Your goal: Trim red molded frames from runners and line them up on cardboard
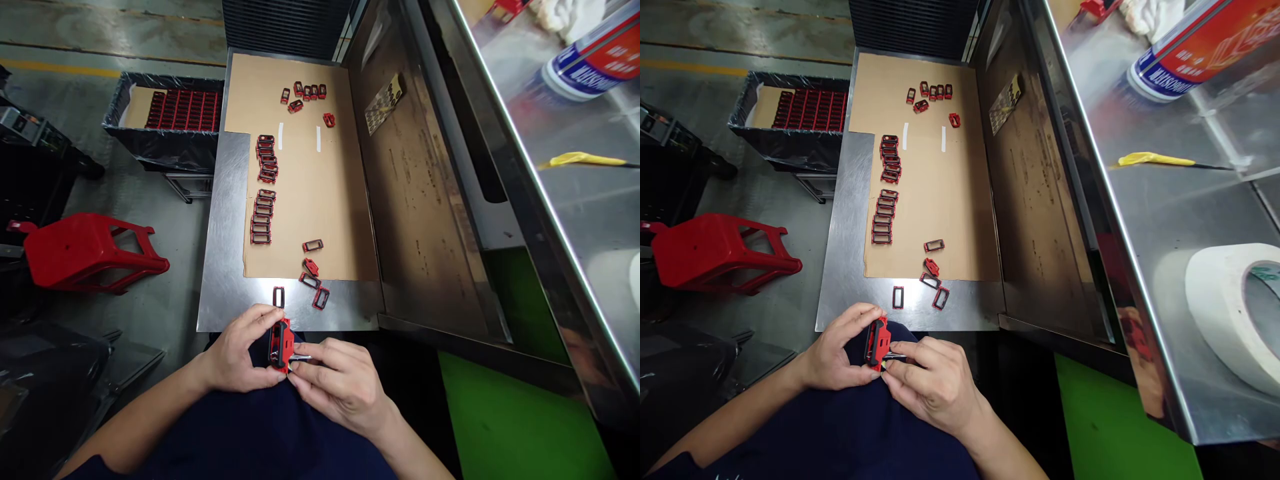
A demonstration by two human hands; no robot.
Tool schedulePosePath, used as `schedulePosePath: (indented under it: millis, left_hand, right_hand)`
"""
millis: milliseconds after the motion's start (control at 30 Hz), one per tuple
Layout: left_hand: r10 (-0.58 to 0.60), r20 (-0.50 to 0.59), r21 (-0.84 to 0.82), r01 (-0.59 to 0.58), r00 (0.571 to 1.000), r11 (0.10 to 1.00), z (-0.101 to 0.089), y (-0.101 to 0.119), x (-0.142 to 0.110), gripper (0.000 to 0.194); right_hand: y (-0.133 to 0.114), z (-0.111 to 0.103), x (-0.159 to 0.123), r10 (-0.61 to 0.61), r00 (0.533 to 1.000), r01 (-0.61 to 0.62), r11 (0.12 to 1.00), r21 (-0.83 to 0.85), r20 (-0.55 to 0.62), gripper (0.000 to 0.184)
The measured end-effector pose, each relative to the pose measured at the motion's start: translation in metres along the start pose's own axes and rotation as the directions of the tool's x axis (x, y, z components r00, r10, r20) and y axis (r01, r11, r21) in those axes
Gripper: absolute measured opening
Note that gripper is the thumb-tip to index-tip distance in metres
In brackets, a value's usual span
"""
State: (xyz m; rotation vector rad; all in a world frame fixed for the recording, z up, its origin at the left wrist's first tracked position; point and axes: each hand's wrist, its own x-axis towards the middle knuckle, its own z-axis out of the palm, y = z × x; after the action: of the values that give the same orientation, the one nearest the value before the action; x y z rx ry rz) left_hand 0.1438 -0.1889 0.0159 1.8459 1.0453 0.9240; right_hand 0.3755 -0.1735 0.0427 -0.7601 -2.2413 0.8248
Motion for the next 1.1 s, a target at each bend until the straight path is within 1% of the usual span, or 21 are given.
schedulePosePath:
  millis: [167,267,400,600,733,800,867,933,1000,1033,1067,1100]
  left_hand:
    - [0.009,0.016,-0.001,-0.009,1.000,1.000,-0.001,-0.002,0.000,0.087]
    - [-0.009,0.044,0.002,0.009,0.999,1.000,-0.002,-0.003,-0.001,0.087]
    - [-0.029,0.056,0.009,0.029,0.998,1.000,-0.002,-0.004,-0.002,0.088]
    - [-0.046,0.060,-0.003,0.047,0.997,0.999,-0.002,-0.004,-0.004,0.089]
    - [-0.059,0.038,-0.010,0.059,0.998,0.998,-0.001,-0.006,-0.006,0.089]
    - [-0.060,0.017,-0.017,0.061,0.998,0.998,0.000,-0.009,-0.007,0.089]
    - [-0.066,-0.005,-0.027,0.065,0.998,0.997,0.001,-0.011,-0.009,0.089]
    - [-0.076,-0.021,-0.040,0.075,0.997,0.996,0.002,-0.014,-0.012,0.089]
    - [-0.107,-0.029,-0.057,0.105,0.994,0.993,0.004,-0.015,-0.017,0.087]
    - [-0.134,-0.027,-0.068,0.132,0.991,0.989,0.004,-0.016,-0.020,0.086]
    - [-0.167,-0.026,-0.075,0.165,0.986,0.983,0.004,-0.017,-0.023,0.085]
    - [-0.210,-0.029,-0.075,0.208,0.977,0.975,0.004,-0.020,-0.025,0.084]
  right_hand:
    - [-0.002,-0.004,0.002,0.011,0.998,-0.009,0.999,-0.032,0.056,0.008]
    - [-0.004,-0.006,0.004,0.025,0.995,-0.020,0.999,-0.049,0.102,0.011]
    - [-0.007,-0.006,0.006,0.032,0.991,-0.027,0.999,-0.039,0.127,0.012]
    - [-0.008,-0.006,0.008,0.010,0.992,-0.004,0.999,-0.048,0.128,0.015]
    - [-0.009,-0.004,0.007,-0.001,0.993,0.006,0.999,-0.043,0.119,0.015]
    - [-0.010,-0.003,0.007,-0.003,0.995,0.006,1.000,-0.029,0.103,0.014]
    - [-0.011,-0.002,0.006,-0.002,0.998,0.003,1.000,-0.011,0.060,0.014]
    - [-0.009,-0.001,0.004,0.044,0.999,-0.044,0.999,0.032,-0.010,0.012]
    - [-0.004,0.001,-0.001,0.163,0.983,-0.155,0.984,0.093,-0.088,0.007]
    - [0.000,0.003,-0.006,0.250,0.960,-0.235,0.964,0.126,-0.125,0.004]
    - [0.005,0.005,-0.011,0.346,0.926,-0.322,0.933,0.162,-0.154,0.003]
    - [0.011,0.007,-0.016,0.441,0.882,-0.406,0.890,0.207,-0.165,0.007]
